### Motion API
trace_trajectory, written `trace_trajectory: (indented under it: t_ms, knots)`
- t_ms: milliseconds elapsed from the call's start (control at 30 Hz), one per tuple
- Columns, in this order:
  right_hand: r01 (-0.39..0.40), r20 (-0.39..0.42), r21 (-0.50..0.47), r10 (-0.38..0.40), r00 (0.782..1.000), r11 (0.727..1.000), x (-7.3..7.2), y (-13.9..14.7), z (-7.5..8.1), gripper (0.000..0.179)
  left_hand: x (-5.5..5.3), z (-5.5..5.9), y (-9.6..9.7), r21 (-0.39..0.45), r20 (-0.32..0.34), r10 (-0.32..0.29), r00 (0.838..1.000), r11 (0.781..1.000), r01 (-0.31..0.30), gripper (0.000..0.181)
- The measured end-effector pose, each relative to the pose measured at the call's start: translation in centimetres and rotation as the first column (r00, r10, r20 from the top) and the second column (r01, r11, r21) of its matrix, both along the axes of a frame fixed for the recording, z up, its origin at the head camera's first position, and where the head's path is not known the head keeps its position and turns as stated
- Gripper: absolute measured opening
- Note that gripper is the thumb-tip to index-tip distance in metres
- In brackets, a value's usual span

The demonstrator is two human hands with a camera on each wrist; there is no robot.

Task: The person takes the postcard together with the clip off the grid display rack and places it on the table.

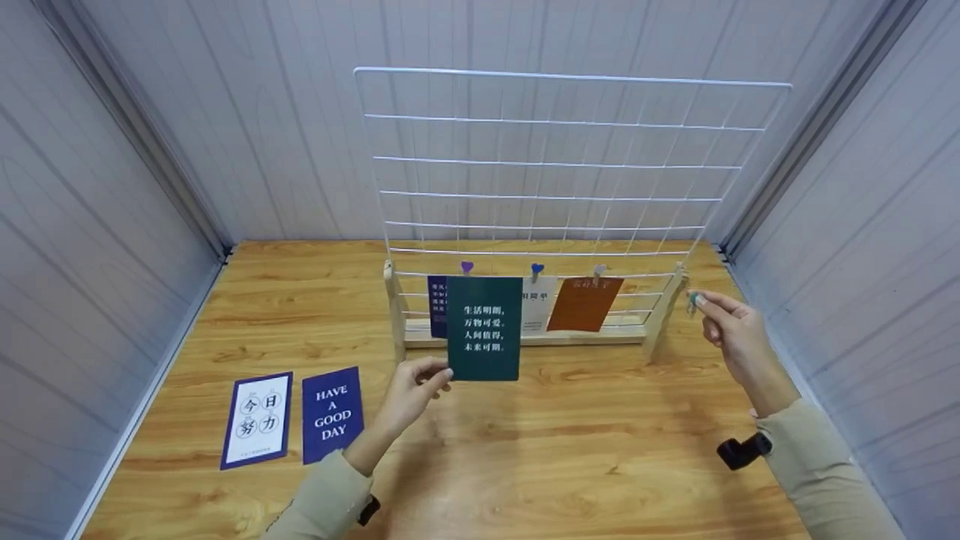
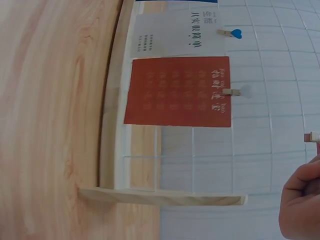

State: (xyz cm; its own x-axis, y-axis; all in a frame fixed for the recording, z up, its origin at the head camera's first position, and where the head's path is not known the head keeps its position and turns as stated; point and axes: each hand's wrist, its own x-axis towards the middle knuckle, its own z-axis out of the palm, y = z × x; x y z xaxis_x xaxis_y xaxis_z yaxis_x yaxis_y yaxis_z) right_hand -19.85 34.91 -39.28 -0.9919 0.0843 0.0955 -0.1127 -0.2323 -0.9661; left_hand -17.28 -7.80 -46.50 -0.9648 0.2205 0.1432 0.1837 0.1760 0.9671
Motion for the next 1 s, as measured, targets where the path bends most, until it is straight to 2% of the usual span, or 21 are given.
trace_trajectory:
  t_ms: [233,433,700,900,1000]
  knots:
    - [0.028,0.055,-0.018,-0.027,0.998,0.999,0.8,1.1,-2.4,0.016,1.0,-2.2,-1.4,0.01,0.126,0.057,0.99,0.998,-0.059,0.018]
    - [0.043,0.104,-0.003,-0.043,0.994,0.999,1.5,2.0,-3.9,0.018,2.2,-3.9,-2.9,0.016,0.198,0.081,0.977,0.996,-0.086,0.021]
    - [0.078,0.159,0.006,-0.078,0.984,0.997,2.1,3.0,-5.2,0.018,3.1,-5.5,-4.2,0.013,0.226,0.104,0.969,0.994,-0.11,0.02]
    - [0.085,0.174,0.025,-0.088,0.981,0.996,2.5,3.8,-6.1,0.018,3.6,-6.1,-5.0,-0.004,0.199,0.11,0.974,0.994,-0.111,0.019]
    - [0.084,0.194,0.059,-0.094,0.976,0.995,2.8,4.3,-6.5,0.019,3.8,-6.3,-5.3,0.005,0.212,0.115,0.97,0.993,-0.119,0.018]
